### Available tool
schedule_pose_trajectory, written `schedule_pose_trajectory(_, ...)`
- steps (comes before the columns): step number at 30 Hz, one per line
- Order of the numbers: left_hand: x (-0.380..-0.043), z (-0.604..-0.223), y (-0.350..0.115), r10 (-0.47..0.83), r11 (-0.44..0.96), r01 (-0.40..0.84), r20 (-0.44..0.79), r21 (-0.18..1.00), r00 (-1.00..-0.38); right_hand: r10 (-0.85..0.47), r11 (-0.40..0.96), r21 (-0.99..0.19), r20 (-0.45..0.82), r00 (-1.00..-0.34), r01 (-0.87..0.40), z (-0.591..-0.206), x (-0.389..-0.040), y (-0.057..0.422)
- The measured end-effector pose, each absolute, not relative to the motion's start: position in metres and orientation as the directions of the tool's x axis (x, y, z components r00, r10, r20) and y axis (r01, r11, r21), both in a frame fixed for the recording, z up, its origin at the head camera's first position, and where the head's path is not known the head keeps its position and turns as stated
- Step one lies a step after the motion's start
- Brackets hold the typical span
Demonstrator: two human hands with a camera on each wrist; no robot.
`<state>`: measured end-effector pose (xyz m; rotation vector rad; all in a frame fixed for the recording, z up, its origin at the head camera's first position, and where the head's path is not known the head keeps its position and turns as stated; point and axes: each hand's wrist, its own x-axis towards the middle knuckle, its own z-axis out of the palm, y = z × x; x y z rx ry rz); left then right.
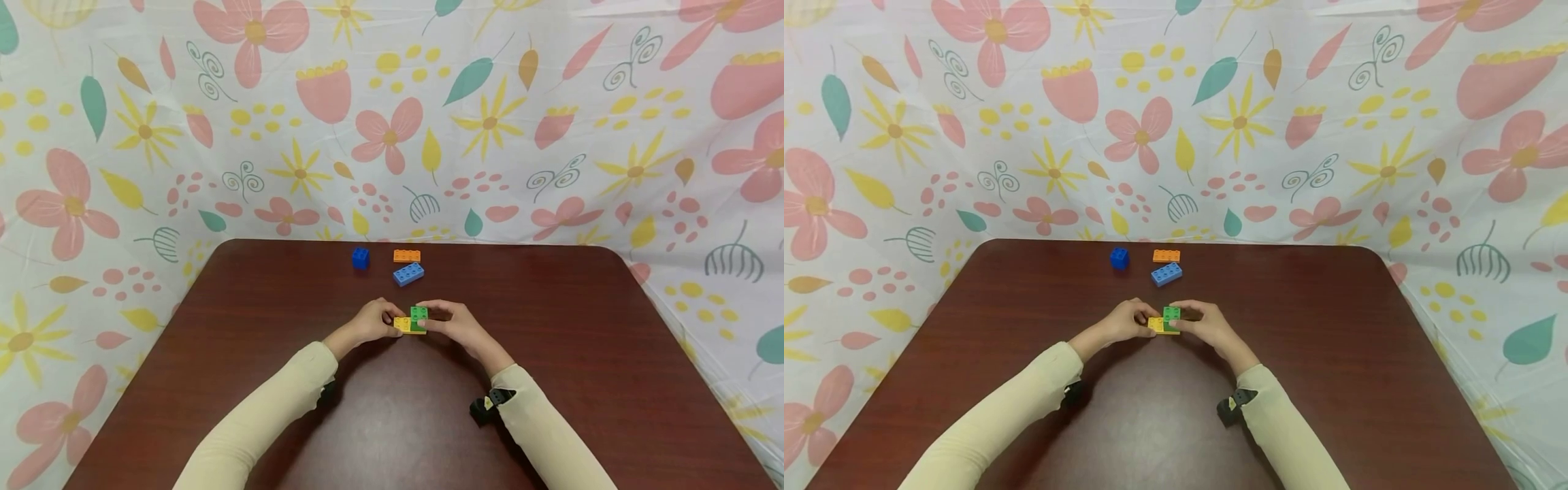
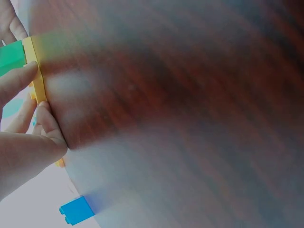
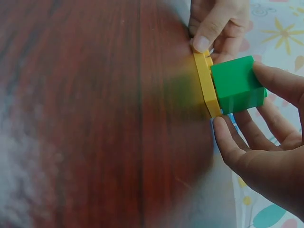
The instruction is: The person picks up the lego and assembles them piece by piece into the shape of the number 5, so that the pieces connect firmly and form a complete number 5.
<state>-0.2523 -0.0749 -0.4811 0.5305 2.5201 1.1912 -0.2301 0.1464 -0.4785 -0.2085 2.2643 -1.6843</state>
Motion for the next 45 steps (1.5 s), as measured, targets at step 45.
schedule_pose_trajectory(45,-0.251,-0.476,-0.072,0.451,0.591,0.19,-0.127,0.784,-0.883,-0.214,0.239,-0.947,-0.266,-0.94,0.213,-0.472,-0.222,0.138)
